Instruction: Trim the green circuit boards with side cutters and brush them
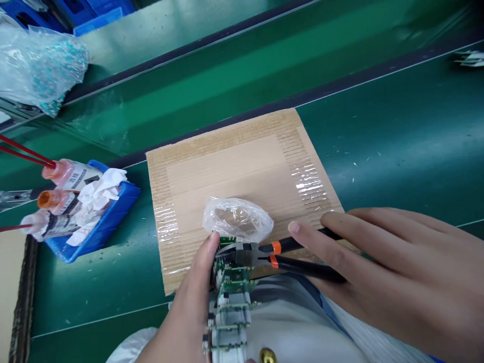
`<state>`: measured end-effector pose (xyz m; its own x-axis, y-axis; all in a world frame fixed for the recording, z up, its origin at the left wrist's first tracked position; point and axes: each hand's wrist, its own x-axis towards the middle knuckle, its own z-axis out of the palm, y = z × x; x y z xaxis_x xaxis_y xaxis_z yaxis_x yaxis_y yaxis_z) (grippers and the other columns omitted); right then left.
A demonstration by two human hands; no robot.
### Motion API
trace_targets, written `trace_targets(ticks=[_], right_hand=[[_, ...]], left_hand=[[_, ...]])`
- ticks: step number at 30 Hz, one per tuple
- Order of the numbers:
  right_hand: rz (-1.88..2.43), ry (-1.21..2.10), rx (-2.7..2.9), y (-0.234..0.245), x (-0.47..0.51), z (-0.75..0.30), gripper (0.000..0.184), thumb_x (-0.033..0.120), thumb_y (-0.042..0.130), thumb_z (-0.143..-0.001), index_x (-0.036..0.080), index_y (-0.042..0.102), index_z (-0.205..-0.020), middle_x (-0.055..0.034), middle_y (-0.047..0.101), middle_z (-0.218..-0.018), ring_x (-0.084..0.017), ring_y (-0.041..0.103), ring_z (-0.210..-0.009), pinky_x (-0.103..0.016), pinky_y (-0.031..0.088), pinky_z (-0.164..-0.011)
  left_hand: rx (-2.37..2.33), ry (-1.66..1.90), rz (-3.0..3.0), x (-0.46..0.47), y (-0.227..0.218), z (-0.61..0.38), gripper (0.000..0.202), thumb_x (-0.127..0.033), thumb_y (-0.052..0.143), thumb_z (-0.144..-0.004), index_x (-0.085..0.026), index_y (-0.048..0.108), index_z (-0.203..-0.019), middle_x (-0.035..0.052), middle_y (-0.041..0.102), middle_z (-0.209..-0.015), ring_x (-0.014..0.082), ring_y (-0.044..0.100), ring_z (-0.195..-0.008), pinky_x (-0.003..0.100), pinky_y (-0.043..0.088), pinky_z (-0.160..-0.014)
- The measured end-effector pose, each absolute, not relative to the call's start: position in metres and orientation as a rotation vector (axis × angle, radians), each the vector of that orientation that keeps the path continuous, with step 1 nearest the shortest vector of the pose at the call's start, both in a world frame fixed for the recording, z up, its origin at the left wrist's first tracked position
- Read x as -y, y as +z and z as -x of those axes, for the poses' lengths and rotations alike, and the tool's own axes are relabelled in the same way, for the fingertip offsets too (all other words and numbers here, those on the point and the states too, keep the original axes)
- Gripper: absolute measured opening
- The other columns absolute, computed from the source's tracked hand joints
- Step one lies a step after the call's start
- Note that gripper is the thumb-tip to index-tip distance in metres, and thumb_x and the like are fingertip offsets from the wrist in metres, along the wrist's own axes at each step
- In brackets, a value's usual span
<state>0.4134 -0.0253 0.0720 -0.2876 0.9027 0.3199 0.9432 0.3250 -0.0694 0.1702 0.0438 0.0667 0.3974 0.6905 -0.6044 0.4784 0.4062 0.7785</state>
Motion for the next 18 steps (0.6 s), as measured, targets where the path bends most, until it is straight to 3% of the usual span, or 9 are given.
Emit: trace_targets(ticks=[7,12,15,18], right_hand=[[1.688,-0.144,2.283,0.068,0.027,-0.413,0.037,0.030,0.055,-0.086,0.019,0.055,-0.121,-0.0025,0.069,-0.095,-0.020,0.061,-0.077,-0.038,0.041,-0.056],[1.753,-0.052,2.259,0.065,0.028,-0.411,0.037,0.032,0.054,-0.085,0.022,0.056,-0.120,-0.0001,0.067,-0.095,-0.019,0.062,-0.078,-0.036,0.043,-0.059],[1.759,-0.012,2.236,0.065,0.028,-0.410,0.036,0.028,0.052,-0.082,0.023,0.057,-0.118,-0.0002,0.066,-0.095,-0.018,0.061,-0.076,-0.035,0.046,-0.060],[1.775,0.011,2.192,0.065,0.027,-0.411,0.038,0.029,0.053,-0.080,0.023,0.057,-0.118,-0.0034,0.066,-0.098,-0.021,0.060,-0.078,-0.036,0.046,-0.063]], left_hand=[[-1.299,0.150,-1.182,-0.043,0.055,-0.152,0.095,-0.048,0.070,-0.072,-0.041,0.013,-0.148,0.0040,0.050,-0.142,0.0371,0.035,-0.135,0.053,0.034,-0.110],[-1.320,0.106,-1.176,-0.045,0.053,-0.145,0.096,-0.053,0.070,-0.071,-0.037,0.016,-0.148,0.0083,0.041,-0.148,0.0393,0.021,-0.140,0.056,0.025,-0.112],[-1.281,0.087,-1.172,-0.049,0.055,-0.150,0.091,-0.054,0.065,-0.075,-0.039,0.013,-0.148,0.0075,0.044,-0.147,0.0381,0.029,-0.137,0.056,0.029,-0.110],[-1.226,0.069,-1.180,-0.050,0.058,-0.159,0.088,-0.053,0.068,-0.073,-0.037,0.023,-0.147,0.0054,0.050,-0.141,0.0376,0.038,-0.133,0.053,0.036,-0.107]])
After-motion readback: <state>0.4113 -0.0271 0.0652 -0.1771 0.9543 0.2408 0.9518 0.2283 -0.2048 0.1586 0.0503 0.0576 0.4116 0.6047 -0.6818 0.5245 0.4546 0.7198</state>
